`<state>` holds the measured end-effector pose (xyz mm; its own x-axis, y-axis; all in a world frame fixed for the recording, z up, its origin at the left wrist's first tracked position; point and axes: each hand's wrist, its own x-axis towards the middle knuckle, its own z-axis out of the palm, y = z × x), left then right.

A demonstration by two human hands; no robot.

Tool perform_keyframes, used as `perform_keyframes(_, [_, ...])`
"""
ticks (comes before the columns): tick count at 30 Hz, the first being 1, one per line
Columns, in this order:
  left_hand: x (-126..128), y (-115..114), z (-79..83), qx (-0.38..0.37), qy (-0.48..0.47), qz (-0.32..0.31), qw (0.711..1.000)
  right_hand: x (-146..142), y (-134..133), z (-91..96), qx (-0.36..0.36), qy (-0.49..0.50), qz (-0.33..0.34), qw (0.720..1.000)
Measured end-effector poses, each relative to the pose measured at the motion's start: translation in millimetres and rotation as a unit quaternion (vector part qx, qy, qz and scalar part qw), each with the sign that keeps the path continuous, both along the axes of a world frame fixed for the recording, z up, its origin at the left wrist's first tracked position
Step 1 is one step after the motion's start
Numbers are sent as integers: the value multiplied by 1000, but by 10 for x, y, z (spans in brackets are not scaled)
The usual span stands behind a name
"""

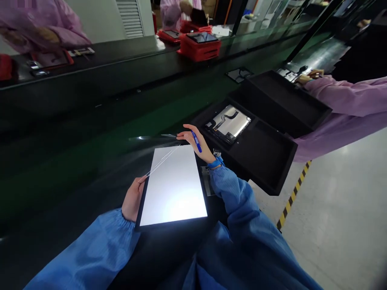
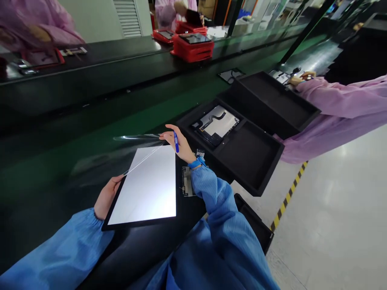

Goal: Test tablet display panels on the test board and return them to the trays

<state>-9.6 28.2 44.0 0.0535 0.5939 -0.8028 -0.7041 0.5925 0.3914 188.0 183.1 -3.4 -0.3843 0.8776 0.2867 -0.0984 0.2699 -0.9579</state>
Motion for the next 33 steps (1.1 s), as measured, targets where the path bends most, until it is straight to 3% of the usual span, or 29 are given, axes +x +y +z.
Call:
perform_keyframes(3, [-33, 6, -10, -1, -39, 2, 999, -19, 43, -137, -20, -21, 8, 1000])
perform_keyframes(7, [-20, 20, 27, -18, -18, 17, 1000, -32, 61, -216, -31, -39, 19, 999])
perform_keyframes(28, [-14, 40, 47, -10, -34, 29, 999, -68, 16, -189, -43, -55, 16, 997])
perform_keyframes(33, [-1, 61, 50, -48, -10, 53, 997, -65, 15, -180, -46, -74, 15, 996])
